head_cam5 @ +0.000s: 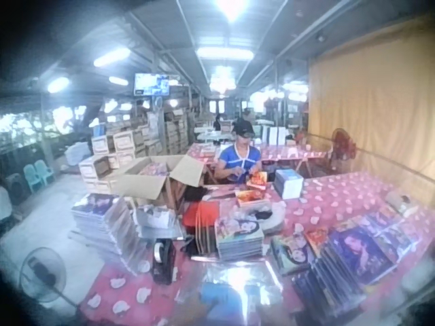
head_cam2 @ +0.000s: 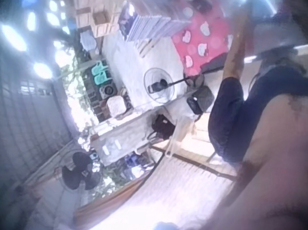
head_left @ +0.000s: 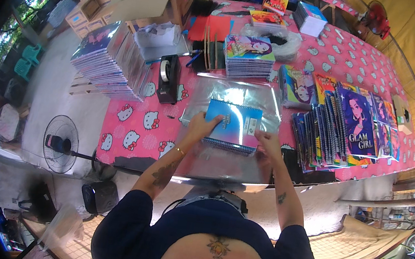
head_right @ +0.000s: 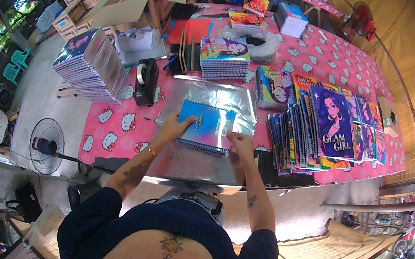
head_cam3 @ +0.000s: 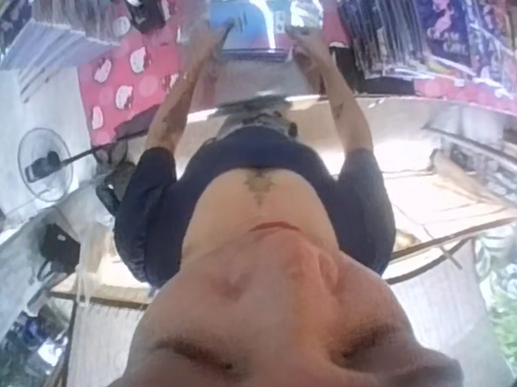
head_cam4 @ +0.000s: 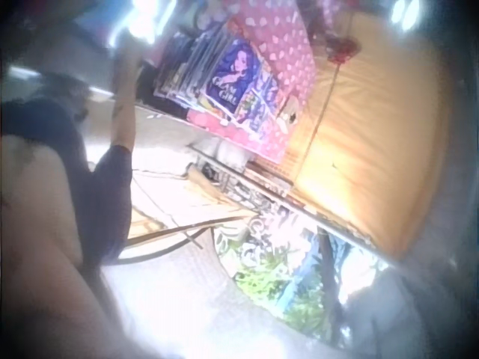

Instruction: The person wraps stacks of books in plastic sheets, secures the plastic with tape from a dispenser, and places the packaged books aside.

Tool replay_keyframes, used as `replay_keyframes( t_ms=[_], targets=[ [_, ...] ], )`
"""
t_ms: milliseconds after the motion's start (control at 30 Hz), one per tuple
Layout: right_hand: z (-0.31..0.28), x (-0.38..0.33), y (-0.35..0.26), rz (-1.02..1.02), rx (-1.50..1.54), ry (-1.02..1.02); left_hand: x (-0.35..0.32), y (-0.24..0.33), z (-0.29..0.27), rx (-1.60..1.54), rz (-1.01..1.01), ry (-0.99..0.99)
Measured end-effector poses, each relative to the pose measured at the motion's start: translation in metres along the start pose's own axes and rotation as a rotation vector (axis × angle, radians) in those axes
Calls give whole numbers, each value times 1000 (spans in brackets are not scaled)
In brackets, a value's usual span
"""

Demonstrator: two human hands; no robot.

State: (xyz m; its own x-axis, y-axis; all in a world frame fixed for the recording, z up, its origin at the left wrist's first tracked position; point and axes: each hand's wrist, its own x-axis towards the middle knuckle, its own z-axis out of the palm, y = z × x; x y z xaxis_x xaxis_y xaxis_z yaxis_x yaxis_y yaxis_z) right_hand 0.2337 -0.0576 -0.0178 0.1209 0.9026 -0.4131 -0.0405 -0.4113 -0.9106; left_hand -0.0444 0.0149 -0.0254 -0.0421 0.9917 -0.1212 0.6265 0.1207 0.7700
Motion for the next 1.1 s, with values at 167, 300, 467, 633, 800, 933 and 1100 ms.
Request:
replay_keyframes(
  t_ms=[167, 300, 467, 633, 800, 933, 1100],
  targets=[
    [-2, -44, 56, -768, -486, 277, -50, -44, -22, -156, 309, 149],
    [-2, -78, 69, -790, -774, -427, -91, -97, -55, 111, 737, -508],
    [11, -91, 36, -608, -903, -364, -96, -76, -65, 239, 736, -523],
    [1, -85, 50, -775, -953, -403, -104, -65, -73, 409, 758, -539],
    [13, -80, -12, -734, -1241, 169, -64, -29, -61, 155, 853, -11],
    [70, -92, -32, -940, -1161, 204, -13, 14, -66, 257, 630, -236],
    [119, -89, -4, -935, -1155, 119, 36, 1, -69, 47, 308, -312]
  ],
)
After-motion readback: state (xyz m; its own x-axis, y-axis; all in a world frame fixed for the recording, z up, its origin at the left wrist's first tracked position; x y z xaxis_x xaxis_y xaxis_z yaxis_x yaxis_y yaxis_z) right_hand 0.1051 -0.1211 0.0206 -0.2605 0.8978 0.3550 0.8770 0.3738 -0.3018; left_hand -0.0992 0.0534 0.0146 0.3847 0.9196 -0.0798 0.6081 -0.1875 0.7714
